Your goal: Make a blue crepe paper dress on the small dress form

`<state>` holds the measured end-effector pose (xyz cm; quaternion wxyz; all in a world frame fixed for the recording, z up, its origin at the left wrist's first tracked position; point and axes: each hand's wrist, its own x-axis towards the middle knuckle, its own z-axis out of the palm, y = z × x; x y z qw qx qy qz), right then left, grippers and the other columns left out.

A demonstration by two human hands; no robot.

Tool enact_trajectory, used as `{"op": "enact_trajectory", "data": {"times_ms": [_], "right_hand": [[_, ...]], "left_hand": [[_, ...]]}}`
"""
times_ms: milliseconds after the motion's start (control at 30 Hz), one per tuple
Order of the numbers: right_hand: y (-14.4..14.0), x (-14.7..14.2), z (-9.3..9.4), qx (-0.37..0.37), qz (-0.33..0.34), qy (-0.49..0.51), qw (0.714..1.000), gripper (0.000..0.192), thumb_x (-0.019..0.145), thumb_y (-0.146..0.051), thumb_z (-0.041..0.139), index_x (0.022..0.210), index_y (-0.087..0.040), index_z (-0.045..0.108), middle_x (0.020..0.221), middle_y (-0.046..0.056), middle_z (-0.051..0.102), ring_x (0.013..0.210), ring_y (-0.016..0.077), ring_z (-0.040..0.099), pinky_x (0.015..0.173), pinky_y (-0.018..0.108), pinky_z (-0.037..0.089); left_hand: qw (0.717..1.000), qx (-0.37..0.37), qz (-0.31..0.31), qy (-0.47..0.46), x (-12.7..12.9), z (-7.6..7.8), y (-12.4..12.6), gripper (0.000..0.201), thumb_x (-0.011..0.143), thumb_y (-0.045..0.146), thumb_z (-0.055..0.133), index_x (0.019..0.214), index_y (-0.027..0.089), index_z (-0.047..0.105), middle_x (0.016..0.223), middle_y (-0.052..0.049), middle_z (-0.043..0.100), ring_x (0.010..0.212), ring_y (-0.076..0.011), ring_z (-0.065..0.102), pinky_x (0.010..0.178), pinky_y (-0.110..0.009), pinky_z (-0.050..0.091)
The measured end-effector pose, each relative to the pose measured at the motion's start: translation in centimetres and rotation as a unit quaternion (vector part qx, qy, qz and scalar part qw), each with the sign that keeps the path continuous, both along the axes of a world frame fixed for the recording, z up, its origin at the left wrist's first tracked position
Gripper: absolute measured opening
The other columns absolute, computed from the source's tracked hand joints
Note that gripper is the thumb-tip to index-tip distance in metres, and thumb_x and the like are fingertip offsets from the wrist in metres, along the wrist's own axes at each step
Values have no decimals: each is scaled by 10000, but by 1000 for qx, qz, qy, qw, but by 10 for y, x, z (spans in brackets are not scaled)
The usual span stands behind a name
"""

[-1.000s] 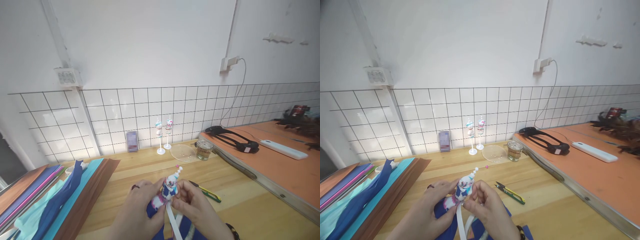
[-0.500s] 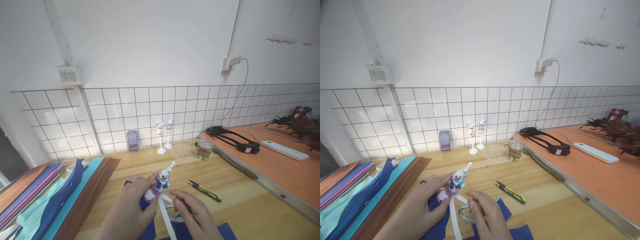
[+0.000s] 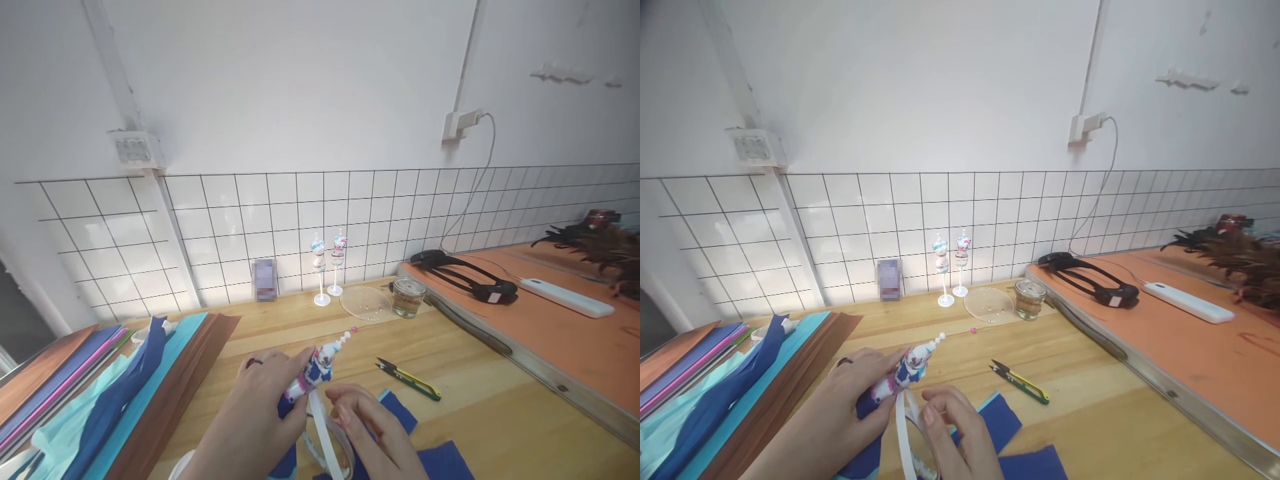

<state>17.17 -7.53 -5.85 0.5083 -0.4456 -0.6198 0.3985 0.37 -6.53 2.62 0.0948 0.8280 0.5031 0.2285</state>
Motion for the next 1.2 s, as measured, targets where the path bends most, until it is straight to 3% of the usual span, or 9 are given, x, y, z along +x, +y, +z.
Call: {"op": "enact_trajectory", "data": {"times_ms": [133,300,667,900,1033,1100,1200], "right_hand": [[-3,-4,4,30,33,0,999,395,809,-555,518,654,-214,646,1004,100,636,1025,238,584,893,309,442],[-3,-7,-2,-7,64,4,998,375,807,-512,531,609,-201,604,1097,124,610,1023,247,603,869,345,460],[-7,-4,-17,-5,68,-35,997,203,755,-291,597,577,-199,559,1073,119,639,1014,227,610,875,346,445],[-7,9,-14,-17,80,-62,995,277,772,-457,594,669,-207,653,1038,97,659,999,233,612,814,309,476],[17,40,-16,6,4,-130,992,290,867,-438,483,757,-213,630,1041,79,672,954,203,628,825,292,489],[37,63,-23,44,-73,-264,961,248,874,-388,463,852,-219,644,1021,73,686,977,207,620,857,309,486],[64,97,-38,35,-110,-332,936,252,830,-255,473,999,-171,641,1051,126,681,1012,267,605,916,412,445]], "left_hand": [[1000,-2,-1,31,1,1,2,485,759,111,476,1220,234,559,892,-46,682,884,-238,591,812,-388,444],[999,-20,3,26,-1,3,1,505,740,90,476,1211,252,560,873,-26,668,868,-220,591,817,-367,433],[999,-51,6,-4,-14,10,-2,439,795,149,475,1204,285,561,903,1,666,893,-193,583,836,-324,444],[999,-41,1,32,-13,14,0,381,792,155,467,1123,280,606,781,10,646,798,-194,576,772,-321,463],[999,-13,2,47,-16,14,-1,368,791,156,460,1113,264,601,778,4,635,793,-198,565,810,-346,442],[999,-5,2,52,-17,14,-2,346,791,159,448,1073,265,617,752,9,625,765,-194,557,801,-347,439],[998,-7,1,66,-18,15,-3,314,790,158,432,1008,266,630,721,14,608,736,-188,542,802,-352,432]]}}
